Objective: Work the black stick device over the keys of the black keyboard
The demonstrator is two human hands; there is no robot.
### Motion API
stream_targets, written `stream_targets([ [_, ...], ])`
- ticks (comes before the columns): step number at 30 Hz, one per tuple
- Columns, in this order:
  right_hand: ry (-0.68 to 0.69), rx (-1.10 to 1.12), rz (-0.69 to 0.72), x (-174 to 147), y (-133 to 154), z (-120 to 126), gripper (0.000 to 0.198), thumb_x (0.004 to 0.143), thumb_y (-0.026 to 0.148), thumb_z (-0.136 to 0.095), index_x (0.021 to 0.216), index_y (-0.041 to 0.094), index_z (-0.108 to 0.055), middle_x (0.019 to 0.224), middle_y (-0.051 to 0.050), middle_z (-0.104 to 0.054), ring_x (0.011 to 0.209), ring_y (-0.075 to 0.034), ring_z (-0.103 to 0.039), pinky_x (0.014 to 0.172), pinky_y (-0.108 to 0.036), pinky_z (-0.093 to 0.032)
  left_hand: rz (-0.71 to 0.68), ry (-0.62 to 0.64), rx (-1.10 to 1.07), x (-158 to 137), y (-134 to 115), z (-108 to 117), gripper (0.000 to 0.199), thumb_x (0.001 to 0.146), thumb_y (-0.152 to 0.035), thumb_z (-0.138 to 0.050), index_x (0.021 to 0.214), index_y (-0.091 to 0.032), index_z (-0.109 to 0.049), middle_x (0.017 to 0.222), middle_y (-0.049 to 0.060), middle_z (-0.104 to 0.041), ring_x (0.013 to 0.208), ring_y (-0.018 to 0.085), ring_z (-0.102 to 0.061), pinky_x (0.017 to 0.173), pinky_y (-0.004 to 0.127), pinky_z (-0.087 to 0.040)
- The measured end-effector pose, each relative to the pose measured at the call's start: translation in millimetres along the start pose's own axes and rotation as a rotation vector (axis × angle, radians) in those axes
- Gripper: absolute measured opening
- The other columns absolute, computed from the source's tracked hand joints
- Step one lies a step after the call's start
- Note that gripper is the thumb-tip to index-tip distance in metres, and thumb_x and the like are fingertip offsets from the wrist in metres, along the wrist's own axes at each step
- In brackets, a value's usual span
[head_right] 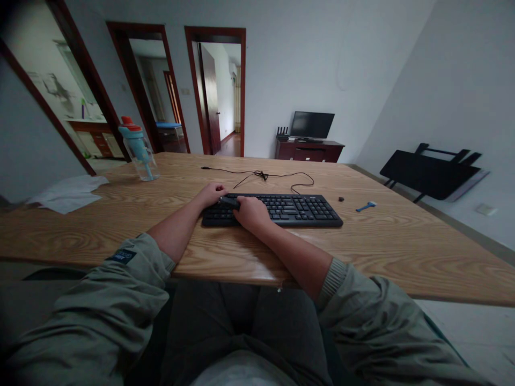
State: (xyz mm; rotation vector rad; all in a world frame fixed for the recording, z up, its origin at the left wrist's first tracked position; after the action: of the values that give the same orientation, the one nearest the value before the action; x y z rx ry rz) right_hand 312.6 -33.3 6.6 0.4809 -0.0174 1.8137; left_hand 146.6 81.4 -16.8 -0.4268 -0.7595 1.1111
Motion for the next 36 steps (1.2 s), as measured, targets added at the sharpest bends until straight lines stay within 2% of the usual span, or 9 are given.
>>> stream_targets([
  [9, 0.052, -0.031, 0.029, 1.6, 0.7, 3.4, 0.026, 0.084, 0.028, -0.056, 0.103, 0.021, -0.072, 0.095, -0.01, -0.076, 0.089, -0.027, -0.071, 0.076, -0.031, -0.051, 0.013, 0.006, 0.006, 0.8, 4.2, -1.3, 0.02, 0.077, -0.034, -0.057, 0.072, -0.017, -0.066, 0.071, 0.002, -0.066, 0.07, 0.018, -0.058, 0.068, 0.029, -0.044],
  [17, 0.075, -0.097, 0.084, -0.3, 1.3, 1.1, 0.026, 0.086, 0.029, -0.058, 0.105, 0.019, -0.073, 0.098, -0.014, -0.075, 0.09, -0.028, -0.07, 0.08, -0.034, -0.05, 0.027, 0.015, -0.024, -1.5, 0.3, -0.8, 0.019, 0.075, -0.034, -0.061, 0.074, -0.017, -0.067, 0.072, 0.002, -0.067, 0.067, 0.017, -0.057, 0.064, 0.028, -0.042],
  [22, 0.062, -0.103, 0.133, 3.1, 6.1, 9.3, 0.028, 0.085, 0.027, -0.057, 0.105, 0.018, -0.073, 0.099, -0.016, -0.074, 0.09, -0.029, -0.069, 0.082, -0.034, -0.048, 0.027, 0.018, -0.057, -2.7, -1.3, 0.3, 0.017, 0.075, -0.032, -0.062, 0.071, -0.016, -0.067, 0.07, 0.001, -0.067, 0.067, 0.016, -0.057, 0.065, 0.028, -0.043],
  [25, 0.061, -0.038, 0.179, 8.8, 7.5, 15.1, 0.028, 0.083, 0.025, -0.057, 0.102, 0.015, -0.075, 0.095, -0.016, -0.074, 0.087, -0.028, -0.068, 0.079, -0.033, -0.047, 0.038, 0.014, -0.087, -0.8, 3.6, -0.6, 0.017, 0.074, -0.032, -0.062, 0.072, -0.016, -0.066, 0.068, 0.001, -0.065, 0.067, 0.016, -0.057, 0.066, 0.028, -0.044],
  [28, 0.085, 0.07, 0.172, 17.0, 1.1, 17.8, 0.022, 0.077, 0.023, -0.059, 0.091, 0.015, -0.075, 0.083, -0.012, -0.073, 0.078, -0.024, -0.066, 0.071, -0.029, -0.044, 0.036, 0.011, -0.073, 0.1, 6.4, -1.1, 0.016, 0.073, -0.031, -0.063, 0.074, -0.015, -0.067, 0.068, 0.0, -0.065, 0.067, 0.016, -0.057, 0.065, 0.028, -0.043],
  [32, 0.04, 0.257, 0.032, 27.0, -18.7, 28.1, 0.009, 0.073, 0.024, -0.062, 0.071, 0.017, -0.066, 0.061, -0.002, -0.062, 0.058, -0.016, -0.054, 0.055, -0.026, -0.036, 0.002, 0.014, -0.031, -1.9, 1.8, 0.0, 0.018, 0.076, -0.032, -0.062, 0.072, -0.015, -0.067, 0.07, 0.001, -0.066, 0.067, 0.016, -0.057, 0.066, 0.029, -0.044],
  [34, -0.013, 0.382, -0.056, 28.2, -29.8, 36.6, 0.016, 0.074, 0.029, -0.062, 0.063, 0.019, -0.057, 0.053, 0.001, -0.052, 0.052, -0.013, -0.047, 0.05, -0.026, -0.031, 0.007, 0.017, -0.012, -2.7, -0.1, 0.6, 0.018, 0.077, -0.032, -0.061, 0.072, -0.016, -0.067, 0.07, 0.002, -0.067, 0.067, 0.017, -0.058, 0.066, 0.029, -0.044],
  [36, -0.067, 0.607, -0.124, 25.8, -39.8, 43.2, 0.025, 0.076, 0.036, -0.061, 0.06, 0.021, -0.048, 0.051, 0.004, -0.043, 0.048, -0.011, -0.04, 0.046, -0.026, -0.026, 0.016, 0.019, -0.002, -2.6, -0.2, 1.0, 0.018, 0.077, -0.032, -0.061, 0.073, -0.016, -0.068, 0.072, 0.003, -0.068, 0.068, 0.017, -0.059, 0.067, 0.029, -0.045],
])
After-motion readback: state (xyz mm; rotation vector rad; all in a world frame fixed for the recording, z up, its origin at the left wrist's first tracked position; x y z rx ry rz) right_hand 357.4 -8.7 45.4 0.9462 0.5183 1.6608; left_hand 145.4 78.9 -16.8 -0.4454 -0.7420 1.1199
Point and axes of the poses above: each hand's wrist, its own x-axis towards the middle knuckle, its own z-axis out of the back of the hand, y = z × x, the point moved 4 cm from there along x, towards the middle knuckle
